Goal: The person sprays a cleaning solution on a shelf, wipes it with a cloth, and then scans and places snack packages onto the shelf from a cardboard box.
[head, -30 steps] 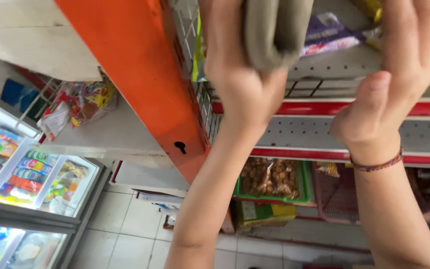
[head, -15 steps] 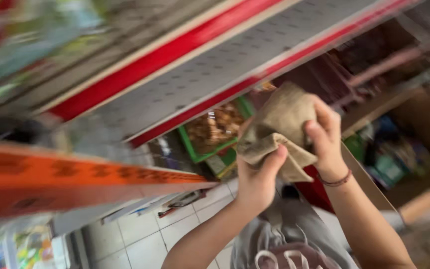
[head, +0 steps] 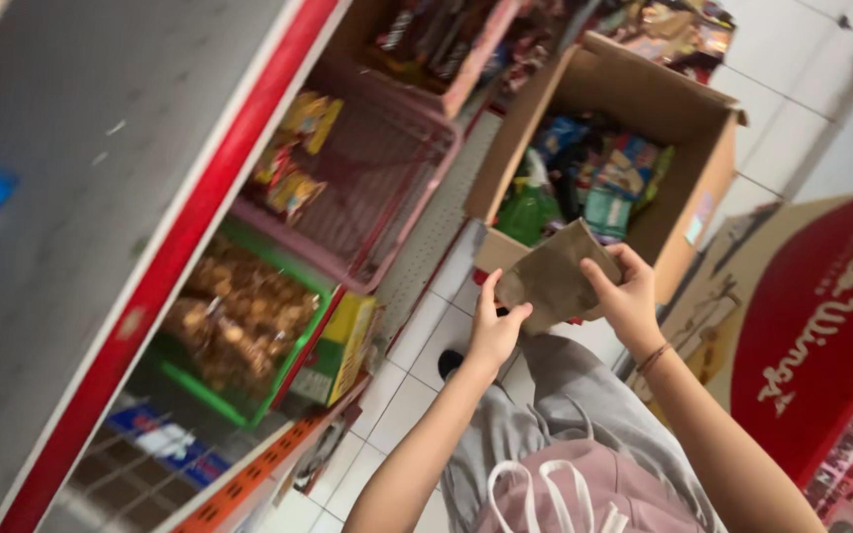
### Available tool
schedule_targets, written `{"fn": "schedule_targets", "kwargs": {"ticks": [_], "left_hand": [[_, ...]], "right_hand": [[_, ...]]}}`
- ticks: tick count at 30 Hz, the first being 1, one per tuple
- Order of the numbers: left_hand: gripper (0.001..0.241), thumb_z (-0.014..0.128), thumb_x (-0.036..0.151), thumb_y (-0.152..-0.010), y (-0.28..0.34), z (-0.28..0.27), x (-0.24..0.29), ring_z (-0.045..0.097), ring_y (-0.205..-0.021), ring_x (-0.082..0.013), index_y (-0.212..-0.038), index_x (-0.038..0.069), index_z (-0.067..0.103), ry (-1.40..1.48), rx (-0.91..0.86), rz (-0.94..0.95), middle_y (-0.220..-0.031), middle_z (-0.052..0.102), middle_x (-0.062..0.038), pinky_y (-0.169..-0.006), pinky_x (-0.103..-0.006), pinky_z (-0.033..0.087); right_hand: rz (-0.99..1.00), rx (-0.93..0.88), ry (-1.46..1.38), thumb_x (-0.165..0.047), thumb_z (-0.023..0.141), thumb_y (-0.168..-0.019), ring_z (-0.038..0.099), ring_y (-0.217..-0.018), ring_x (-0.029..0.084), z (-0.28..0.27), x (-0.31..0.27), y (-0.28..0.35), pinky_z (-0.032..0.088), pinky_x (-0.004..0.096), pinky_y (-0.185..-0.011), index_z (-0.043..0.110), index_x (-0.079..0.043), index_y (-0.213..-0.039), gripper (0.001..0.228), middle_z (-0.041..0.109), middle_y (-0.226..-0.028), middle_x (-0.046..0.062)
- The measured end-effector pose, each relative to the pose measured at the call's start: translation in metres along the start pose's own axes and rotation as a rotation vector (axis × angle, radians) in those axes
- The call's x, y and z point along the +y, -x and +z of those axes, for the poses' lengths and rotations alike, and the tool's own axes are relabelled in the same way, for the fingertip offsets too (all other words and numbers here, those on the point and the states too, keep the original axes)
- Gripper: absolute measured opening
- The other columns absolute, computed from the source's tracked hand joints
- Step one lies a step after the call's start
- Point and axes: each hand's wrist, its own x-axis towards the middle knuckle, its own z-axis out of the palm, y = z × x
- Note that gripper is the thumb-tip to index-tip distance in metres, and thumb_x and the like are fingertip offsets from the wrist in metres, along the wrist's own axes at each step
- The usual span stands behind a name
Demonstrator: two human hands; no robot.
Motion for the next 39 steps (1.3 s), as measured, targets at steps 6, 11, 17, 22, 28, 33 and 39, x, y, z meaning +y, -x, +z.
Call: {"fn": "schedule_targets", "kwargs": {"ticks": [6,11,17,22,28,33,39], "left_hand": [[0.039,0.072,0.014,-0.085,-0.083,0.058,-0.029,0.064,-0.100,-0.0230,-0.123,0.008,0.065,-0.364,-0.060,0.226,-0.118,0.061,-0.012,-0.083,-0.0364,0.059],[0.027,0.071,0.015,-0.086,-0.171,0.088,-0.045,0.065,-0.098,-0.0294,-0.112,0.008,0.071,-0.663,-0.171,0.329,-0.108,0.065,-0.015,-0.088,-0.0409,0.055],[0.026,0.064,0.019,-0.083,-0.246,0.130,-0.118,0.062,-0.111,-0.0321,-0.106,0.016,0.074,-1.461,-0.549,0.431,-0.115,0.065,-0.012,-0.087,-0.0542,0.048],[0.029,0.051,0.026,-0.104,-0.287,0.157,-0.187,0.056,-0.123,-0.0308,-0.122,0.021,0.074,-1.841,-0.788,0.243,-0.131,0.063,-0.009,-0.090,-0.0527,0.046],[0.038,0.048,0.029,-0.102,-0.298,0.147,-0.228,0.048,-0.126,-0.0247,-0.130,0.020,0.071,-2.245,-1.007,0.546,-0.131,0.063,0.000,-0.094,-0.0541,0.035],[0.034,0.055,0.028,-0.098,-0.291,0.145,-0.212,0.042,-0.136,-0.0259,-0.124,0.020,0.076,-2.136,-0.948,0.520,-0.136,0.064,0.001,-0.109,-0.0569,0.027],[0.038,0.064,0.043,-0.090,-0.268,0.139,-0.139,0.042,-0.140,-0.0336,-0.108,0.013,0.079,-1.625,-0.638,0.207,-0.118,0.072,-0.012,-0.108,-0.0597,0.027]], "right_hand": [[-0.148,0.205,0.123,-0.005,0.076,-0.099,0.064,-0.091,0.005,-0.080,0.014,-0.058,0.052,0.021,-0.078,0.065,0.000,-0.106,0.013,0.071,-0.100,0.000],[-0.169,0.322,0.125,-0.004,0.075,-0.101,0.065,-0.098,0.005,-0.121,0.015,-0.086,0.052,0.021,-0.087,0.063,0.001,-0.108,0.015,0.072,-0.106,0.002],[-0.136,0.366,0.102,-0.003,0.074,-0.101,0.066,-0.102,0.006,-0.138,0.030,-0.100,0.052,0.021,-0.091,0.062,0.002,-0.108,0.015,0.072,-0.109,0.003],[-0.025,0.398,-0.018,-0.004,0.074,-0.100,0.065,-0.098,0.005,-0.139,0.038,-0.105,0.052,0.021,-0.085,0.062,0.001,-0.109,0.015,0.072,-0.106,0.002],[0.039,0.421,-0.035,-0.003,0.074,-0.098,0.065,-0.095,0.005,-0.137,0.048,-0.109,0.052,0.021,-0.083,0.063,0.001,-0.107,0.015,0.072,-0.104,0.002],[0.053,0.366,-0.037,-0.003,0.074,-0.098,0.064,-0.095,0.004,-0.139,0.049,-0.117,0.052,0.021,-0.083,0.063,0.000,-0.105,0.013,0.072,-0.103,0.001],[-0.022,0.343,0.013,-0.003,0.073,-0.097,0.064,-0.100,0.006,-0.139,0.047,-0.128,0.052,0.022,-0.088,0.062,0.001,-0.110,0.017,0.071,-0.108,0.002]]}}
